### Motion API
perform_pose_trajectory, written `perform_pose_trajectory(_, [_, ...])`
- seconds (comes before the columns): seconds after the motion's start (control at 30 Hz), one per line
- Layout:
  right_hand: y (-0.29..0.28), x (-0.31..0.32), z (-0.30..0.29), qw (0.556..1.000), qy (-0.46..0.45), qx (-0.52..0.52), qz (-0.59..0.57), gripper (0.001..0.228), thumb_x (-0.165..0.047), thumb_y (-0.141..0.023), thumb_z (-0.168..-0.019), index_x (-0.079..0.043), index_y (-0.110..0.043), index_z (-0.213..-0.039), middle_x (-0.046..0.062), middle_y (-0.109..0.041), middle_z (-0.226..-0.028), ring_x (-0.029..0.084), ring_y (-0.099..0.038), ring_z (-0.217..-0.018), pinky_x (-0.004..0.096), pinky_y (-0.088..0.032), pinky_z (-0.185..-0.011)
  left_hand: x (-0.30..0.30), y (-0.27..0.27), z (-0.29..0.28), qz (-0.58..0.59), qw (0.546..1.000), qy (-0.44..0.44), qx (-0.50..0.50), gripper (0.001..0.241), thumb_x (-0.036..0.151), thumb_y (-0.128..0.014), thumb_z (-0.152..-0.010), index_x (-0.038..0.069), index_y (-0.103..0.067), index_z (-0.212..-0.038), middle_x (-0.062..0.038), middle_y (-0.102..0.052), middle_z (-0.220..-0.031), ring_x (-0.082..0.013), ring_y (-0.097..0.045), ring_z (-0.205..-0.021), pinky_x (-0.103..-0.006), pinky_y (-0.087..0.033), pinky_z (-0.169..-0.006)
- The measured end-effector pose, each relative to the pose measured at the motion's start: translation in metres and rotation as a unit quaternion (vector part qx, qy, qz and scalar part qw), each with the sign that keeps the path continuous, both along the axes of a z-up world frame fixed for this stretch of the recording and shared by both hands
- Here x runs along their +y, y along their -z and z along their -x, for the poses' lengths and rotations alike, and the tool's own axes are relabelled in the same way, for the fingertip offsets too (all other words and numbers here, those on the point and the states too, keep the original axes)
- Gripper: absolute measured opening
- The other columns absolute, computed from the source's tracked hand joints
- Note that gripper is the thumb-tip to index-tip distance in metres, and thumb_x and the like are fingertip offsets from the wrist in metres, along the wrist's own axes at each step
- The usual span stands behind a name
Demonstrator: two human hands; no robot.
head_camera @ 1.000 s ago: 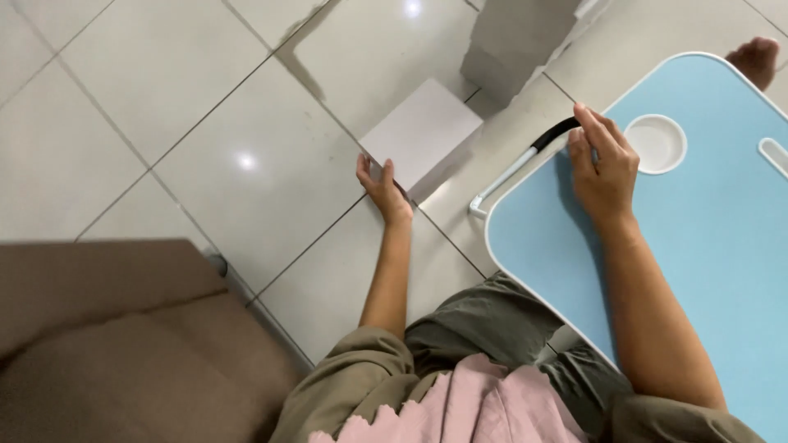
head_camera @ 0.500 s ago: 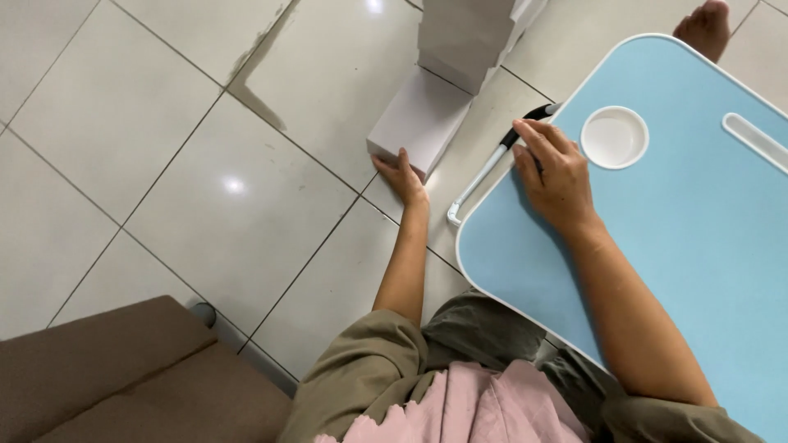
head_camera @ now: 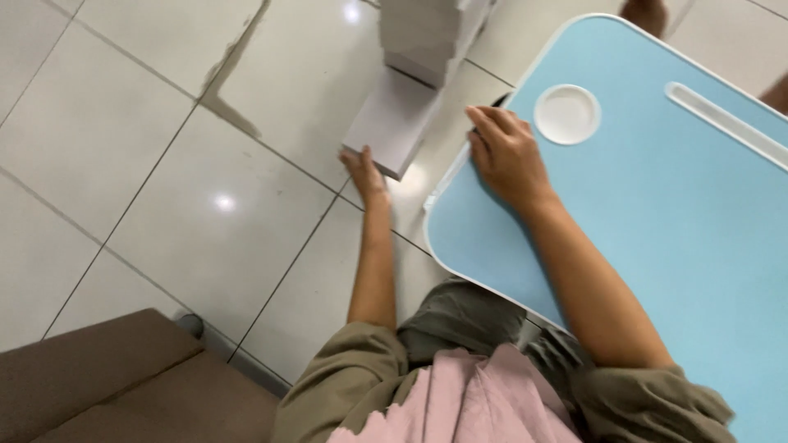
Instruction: Folding flat cardboard sheets into three-dimensional boxes on a small lap table.
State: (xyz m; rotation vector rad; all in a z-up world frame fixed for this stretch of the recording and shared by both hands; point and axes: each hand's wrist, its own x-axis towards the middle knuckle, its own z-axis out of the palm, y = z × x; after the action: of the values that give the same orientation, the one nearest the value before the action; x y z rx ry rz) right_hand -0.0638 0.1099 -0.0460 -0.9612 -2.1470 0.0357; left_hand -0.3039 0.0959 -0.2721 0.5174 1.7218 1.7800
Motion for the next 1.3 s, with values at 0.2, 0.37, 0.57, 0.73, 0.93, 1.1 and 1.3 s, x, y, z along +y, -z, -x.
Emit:
perform_pose_trajectory(0.2, [0.022,0.007,-0.010,0.999,0.012,0.028,-0.035,0.028,-0.001,-0.060,-0.096,0.002,-0.068,-0.123,0.023,-0.068,-0.117,0.039,-0.065,-0.115,0.043,-0.052,-0.098,-0.020,-0.138,-0.019,-0.123,0.916,0.320,0.210,0.068,0.037,-0.060,-0.107,0.012,-0.030,-0.163,-0.015,-0.021,-0.168,-0.0288,-0.019,-0.153,-0.0499,-0.027,-0.123])
perform_pose_trajectory(0.37, [-0.001,-0.025,-0.049,0.988,0.117,-0.037,-0.092,0.027,-0.011,-0.067,-0.093,0.000,-0.071,-0.118,0.020,-0.068,-0.124,0.036,-0.066,-0.119,0.046,-0.056,-0.096,-0.047,-0.247,-0.090,-0.045,0.676,0.479,0.558,0.071,0.024,-0.058,-0.103,0.004,-0.024,-0.163,-0.019,-0.010,-0.169,-0.0421,-0.012,-0.154,-0.0723,-0.025,-0.113])
perform_pose_trajectory(0.57, [0.012,-0.059,-0.189,0.957,0.267,-0.099,-0.050,0.031,-0.018,-0.061,-0.099,-0.006,-0.069,-0.127,0.010,-0.065,-0.135,0.028,-0.062,-0.129,0.042,-0.052,-0.103,-0.048,-0.246,-0.176,-0.027,0.511,0.520,0.684,0.070,0.051,-0.036,-0.106,0.015,-0.022,-0.164,-0.015,-0.017,-0.170,-0.0359,-0.011,-0.156,-0.0745,-0.016,-0.113])
perform_pose_trajectory(0.73, [0.035,-0.117,-0.345,0.927,0.345,-0.122,-0.086,0.031,-0.017,-0.061,-0.094,-0.006,-0.073,-0.121,0.013,-0.070,-0.128,0.028,-0.065,-0.123,0.041,-0.054,-0.098,-0.054,-0.244,-0.296,-0.086,0.457,0.556,0.689,0.069,0.050,-0.035,-0.107,0.012,-0.024,-0.164,-0.019,-0.016,-0.169,-0.0372,-0.012,-0.156,-0.0707,-0.018,-0.116])
perform_pose_trajectory(0.93, [0.007,-0.236,-0.490,0.880,0.450,-0.154,-0.013,0.029,-0.010,-0.056,-0.101,0.005,-0.070,-0.122,0.021,-0.069,-0.131,0.031,-0.068,-0.119,0.040,-0.055,-0.098,-0.091,-0.250,-0.414,-0.112,0.422,0.595,0.675,0.070,0.049,-0.032,-0.106,0.010,-0.022,-0.163,-0.017,-0.009,-0.169,-0.0312,-0.001,-0.155,-0.0605,-0.006,-0.120])
perform_pose_trajectory(1.1, [0.060,-0.335,-0.578,0.836,0.547,0.039,0.032,0.031,-0.011,-0.052,-0.105,0.004,-0.070,-0.126,0.016,-0.068,-0.129,0.029,-0.069,-0.110,0.040,-0.056,-0.097,-0.122,-0.248,-0.471,-0.167,0.399,0.605,0.668,0.069,0.049,-0.033,-0.107,0.008,-0.027,-0.162,-0.019,-0.013,-0.168,-0.0349,-0.006,-0.155,-0.0629,-0.008,-0.119])
perform_pose_trajectory(1.3, [0.153,-0.388,-0.585,0.738,0.606,0.139,0.262,0.044,-0.028,-0.063,-0.103,0.004,-0.061,-0.134,0.024,-0.056,-0.141,0.039,-0.056,-0.125,0.048,-0.051,-0.104,-0.135,-0.253,-0.492,-0.170,0.389,0.612,0.668,0.070,0.051,-0.032,-0.107,0.009,-0.027,-0.162,-0.017,-0.012,-0.169,-0.0335,-0.006,-0.155,-0.0633,-0.009,-0.119])
